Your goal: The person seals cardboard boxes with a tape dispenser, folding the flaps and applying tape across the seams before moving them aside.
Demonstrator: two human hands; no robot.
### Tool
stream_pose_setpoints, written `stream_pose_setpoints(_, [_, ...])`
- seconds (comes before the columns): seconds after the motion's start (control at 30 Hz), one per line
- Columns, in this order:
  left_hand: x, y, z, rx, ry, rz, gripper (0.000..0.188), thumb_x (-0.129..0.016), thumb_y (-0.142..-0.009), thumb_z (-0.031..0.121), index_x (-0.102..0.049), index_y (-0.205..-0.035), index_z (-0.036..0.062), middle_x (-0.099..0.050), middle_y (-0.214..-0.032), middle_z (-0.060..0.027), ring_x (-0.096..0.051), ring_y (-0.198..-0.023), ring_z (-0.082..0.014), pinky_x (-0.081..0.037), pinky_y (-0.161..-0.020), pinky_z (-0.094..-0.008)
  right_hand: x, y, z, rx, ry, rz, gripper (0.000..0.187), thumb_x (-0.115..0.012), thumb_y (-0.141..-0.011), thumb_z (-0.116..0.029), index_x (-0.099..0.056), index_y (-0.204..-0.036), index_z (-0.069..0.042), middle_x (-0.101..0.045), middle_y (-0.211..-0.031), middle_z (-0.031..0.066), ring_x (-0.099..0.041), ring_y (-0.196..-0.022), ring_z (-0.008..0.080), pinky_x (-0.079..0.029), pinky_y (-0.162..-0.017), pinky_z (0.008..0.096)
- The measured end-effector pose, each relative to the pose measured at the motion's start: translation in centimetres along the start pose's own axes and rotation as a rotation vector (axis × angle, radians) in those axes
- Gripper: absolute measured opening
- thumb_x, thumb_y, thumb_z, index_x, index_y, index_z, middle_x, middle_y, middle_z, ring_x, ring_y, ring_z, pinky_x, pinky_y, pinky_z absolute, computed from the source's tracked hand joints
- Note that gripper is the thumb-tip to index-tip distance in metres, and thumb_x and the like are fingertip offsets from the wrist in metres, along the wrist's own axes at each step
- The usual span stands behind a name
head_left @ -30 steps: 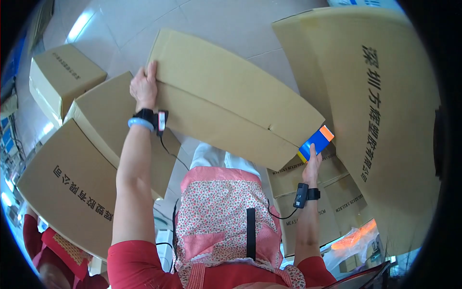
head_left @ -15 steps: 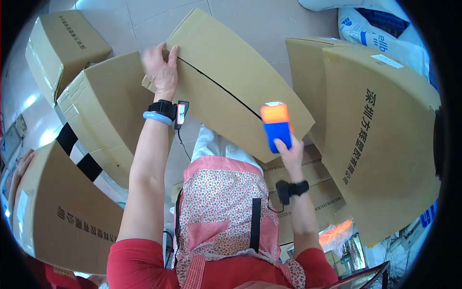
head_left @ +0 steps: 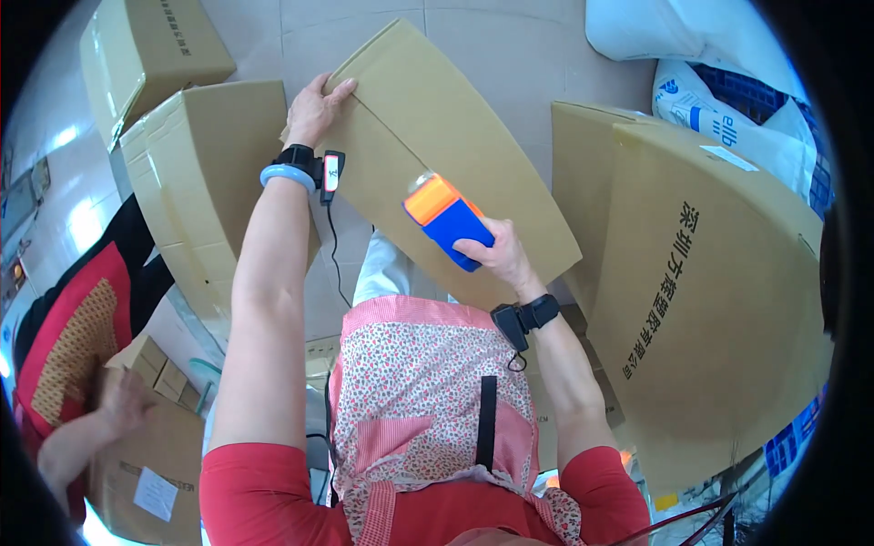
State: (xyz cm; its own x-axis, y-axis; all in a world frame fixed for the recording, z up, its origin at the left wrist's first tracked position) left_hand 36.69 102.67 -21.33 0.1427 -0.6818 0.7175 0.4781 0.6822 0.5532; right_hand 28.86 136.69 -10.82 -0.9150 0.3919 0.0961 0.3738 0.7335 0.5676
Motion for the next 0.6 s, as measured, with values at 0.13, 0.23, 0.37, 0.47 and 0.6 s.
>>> stream_pose_setpoints(0.13, [-0.6,-0.3,0.3,0.002,0.129,0.006,0.072,-0.063,-0.078,0.057,-0.051,-0.129,0.0077,-0.061,-0.116,-0.0157,-0.058,-0.106,-0.0287,-0.044,-0.093,-0.0361,0.2,-4.6,0.0,0.100,0.015,-0.078,0.032,-0.071,-0.079,-0.026,-0.065,-0.092,0.003,-0.064,-0.074,0.0020,-0.057,-0.066,0.0075,-0.048,-0.062,0.0244])
stream_pose_setpoints(0.23, [-0.2,0.0,0.4,0.032,0.138,-0.017,0.065,-0.061,-0.078,0.058,-0.058,-0.122,0.0107,-0.062,-0.116,-0.0140,-0.057,-0.110,-0.0286,-0.042,-0.095,-0.0394,-0.3,-6.4,1.0,-0.025,-0.056,-0.110,0.032,-0.072,-0.077,-0.026,-0.065,-0.090,0.003,-0.065,-0.073,0.0029,-0.058,-0.066,0.0079,-0.048,-0.062,0.0248])
stream_pose_setpoints(0.37, [-0.7,1.4,-0.7,-0.499,0.015,0.486,0.053,-0.064,-0.082,0.047,-0.060,-0.118,0.0090,-0.065,-0.108,-0.0125,-0.060,-0.102,-0.0272,-0.045,-0.091,-0.0377,-0.3,-5.9,1.3,-0.003,0.016,-0.095,0.033,-0.073,-0.076,-0.027,-0.066,-0.089,0.003,-0.066,-0.074,0.0036,-0.059,-0.066,0.0084,-0.048,-0.062,0.0248])
stream_pose_setpoints(0.47, [-1.7,6.0,2.0,-0.414,0.361,0.200,0.042,-0.064,-0.084,0.038,-0.062,-0.112,0.0066,-0.066,-0.101,-0.0104,-0.062,-0.093,-0.0246,-0.047,-0.086,-0.0350,0.2,-5.6,1.8,-0.066,0.002,-0.092,0.035,-0.073,-0.075,-0.028,-0.066,-0.089,0.003,-0.066,-0.074,0.0044,-0.060,-0.067,0.0091,-0.049,-0.063,0.0253])
stream_pose_setpoints(0.6, [-2.8,8.7,4.0,-0.002,0.695,-0.471,0.043,-0.062,-0.086,0.040,-0.063,-0.106,0.0016,-0.065,-0.096,-0.0086,-0.062,-0.089,-0.0183,-0.049,-0.079,-0.0314,0.0,-5.8,1.2,-0.045,0.021,-0.094,0.037,-0.074,-0.074,-0.030,-0.066,-0.089,0.003,-0.066,-0.074,0.0049,-0.060,-0.067,0.0096,-0.049,-0.063,0.0258])
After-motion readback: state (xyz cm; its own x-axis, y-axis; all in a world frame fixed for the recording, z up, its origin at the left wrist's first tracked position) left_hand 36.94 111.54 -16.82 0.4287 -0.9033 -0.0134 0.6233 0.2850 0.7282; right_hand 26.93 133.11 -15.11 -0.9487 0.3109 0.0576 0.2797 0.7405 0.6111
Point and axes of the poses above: each hand's wrist, its own y-axis away from the middle knuckle, its own x-axis out of the back of the hand, z = x × y, the point moved 1 cm from there along -y, towards the middle knuckle
